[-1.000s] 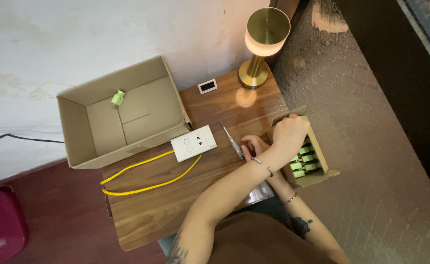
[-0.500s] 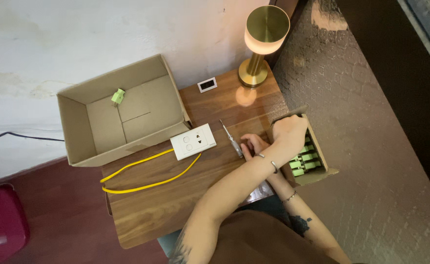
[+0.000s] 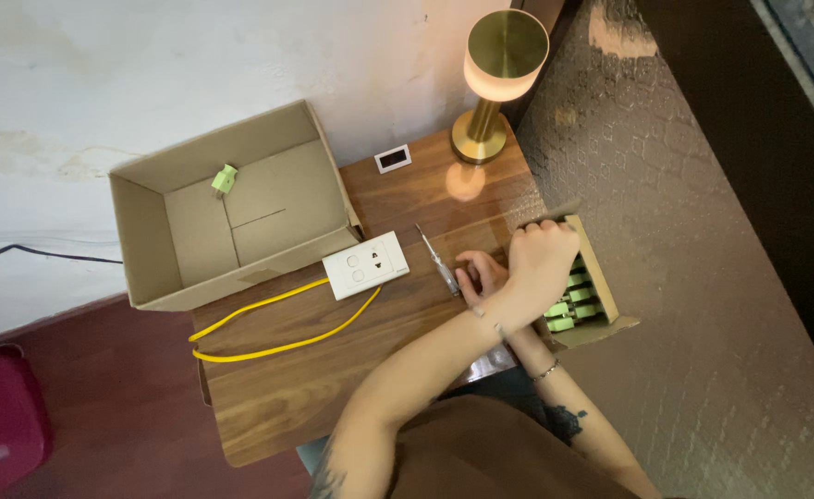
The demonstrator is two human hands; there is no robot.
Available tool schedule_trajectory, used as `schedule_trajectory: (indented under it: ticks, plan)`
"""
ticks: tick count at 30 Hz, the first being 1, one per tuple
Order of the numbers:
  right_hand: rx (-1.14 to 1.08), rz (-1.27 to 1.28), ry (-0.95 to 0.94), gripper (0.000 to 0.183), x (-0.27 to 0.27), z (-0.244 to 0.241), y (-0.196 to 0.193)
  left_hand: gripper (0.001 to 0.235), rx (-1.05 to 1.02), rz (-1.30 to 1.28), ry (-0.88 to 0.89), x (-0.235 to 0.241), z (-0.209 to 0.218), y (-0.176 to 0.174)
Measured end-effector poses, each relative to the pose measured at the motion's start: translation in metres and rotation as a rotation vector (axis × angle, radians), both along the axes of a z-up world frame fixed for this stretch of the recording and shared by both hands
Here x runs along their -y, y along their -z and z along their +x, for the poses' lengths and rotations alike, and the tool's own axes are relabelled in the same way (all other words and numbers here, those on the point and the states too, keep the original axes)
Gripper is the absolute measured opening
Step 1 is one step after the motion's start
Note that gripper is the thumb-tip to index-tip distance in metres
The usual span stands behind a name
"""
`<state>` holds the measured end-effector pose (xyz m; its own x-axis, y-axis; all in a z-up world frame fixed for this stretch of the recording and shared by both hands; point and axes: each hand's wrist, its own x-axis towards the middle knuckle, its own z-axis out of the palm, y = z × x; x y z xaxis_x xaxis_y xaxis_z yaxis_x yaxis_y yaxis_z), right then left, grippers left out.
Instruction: The person assembles small green electrical components on a wooden table. They use a screwdriver to tighten screws on the components, then place them into a cardboard box. The person repeats this process with multiple components.
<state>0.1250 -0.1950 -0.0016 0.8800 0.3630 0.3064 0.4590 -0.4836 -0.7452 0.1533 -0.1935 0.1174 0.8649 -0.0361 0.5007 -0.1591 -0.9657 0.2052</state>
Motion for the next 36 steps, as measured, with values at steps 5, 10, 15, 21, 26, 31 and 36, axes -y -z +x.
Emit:
schedule_trajectory:
  ticks: [5, 10, 15, 21, 26, 31, 36]
  plan:
    - [0.010, -0.144, 0.042, 0.019, 0.002, 0.001, 0.025, 0.013, 0.154, -0.052, 0.203, -0.058, -0.034, -0.017]
    - [0.171, -0.950, 0.271, 0.012, -0.005, 0.000, 0.027, 0.033, 0.129, -0.119, 0.242, -0.147, -0.056, -0.057]
    - [-0.075, -0.158, 0.016, 0.023, -0.003, -0.016, -0.044, 0.023, -0.344, -0.108, -0.172, -0.277, -0.033, -0.090]
    - [-0.071, -0.175, 0.037, 0.020, -0.001, -0.013, -0.027, 0.012, -0.395, 0.132, -0.550, -0.425, 0.010, -0.057]
    - [-0.104, -0.135, 0.023, 0.021, -0.004, -0.015, -0.038, 0.015, -0.530, 0.104, -0.675, -0.476, 0.022, -0.046]
    - [-0.112, -0.142, 0.041, 0.021, -0.005, -0.015, -0.036, 0.018, -0.567, -0.100, -0.700, -0.489, 0.030, -0.026]
    - [-0.107, -0.140, 0.036, 0.020, -0.003, -0.015, -0.031, 0.026, -0.594, -0.064, -0.682, -0.487, 0.036, -0.021]
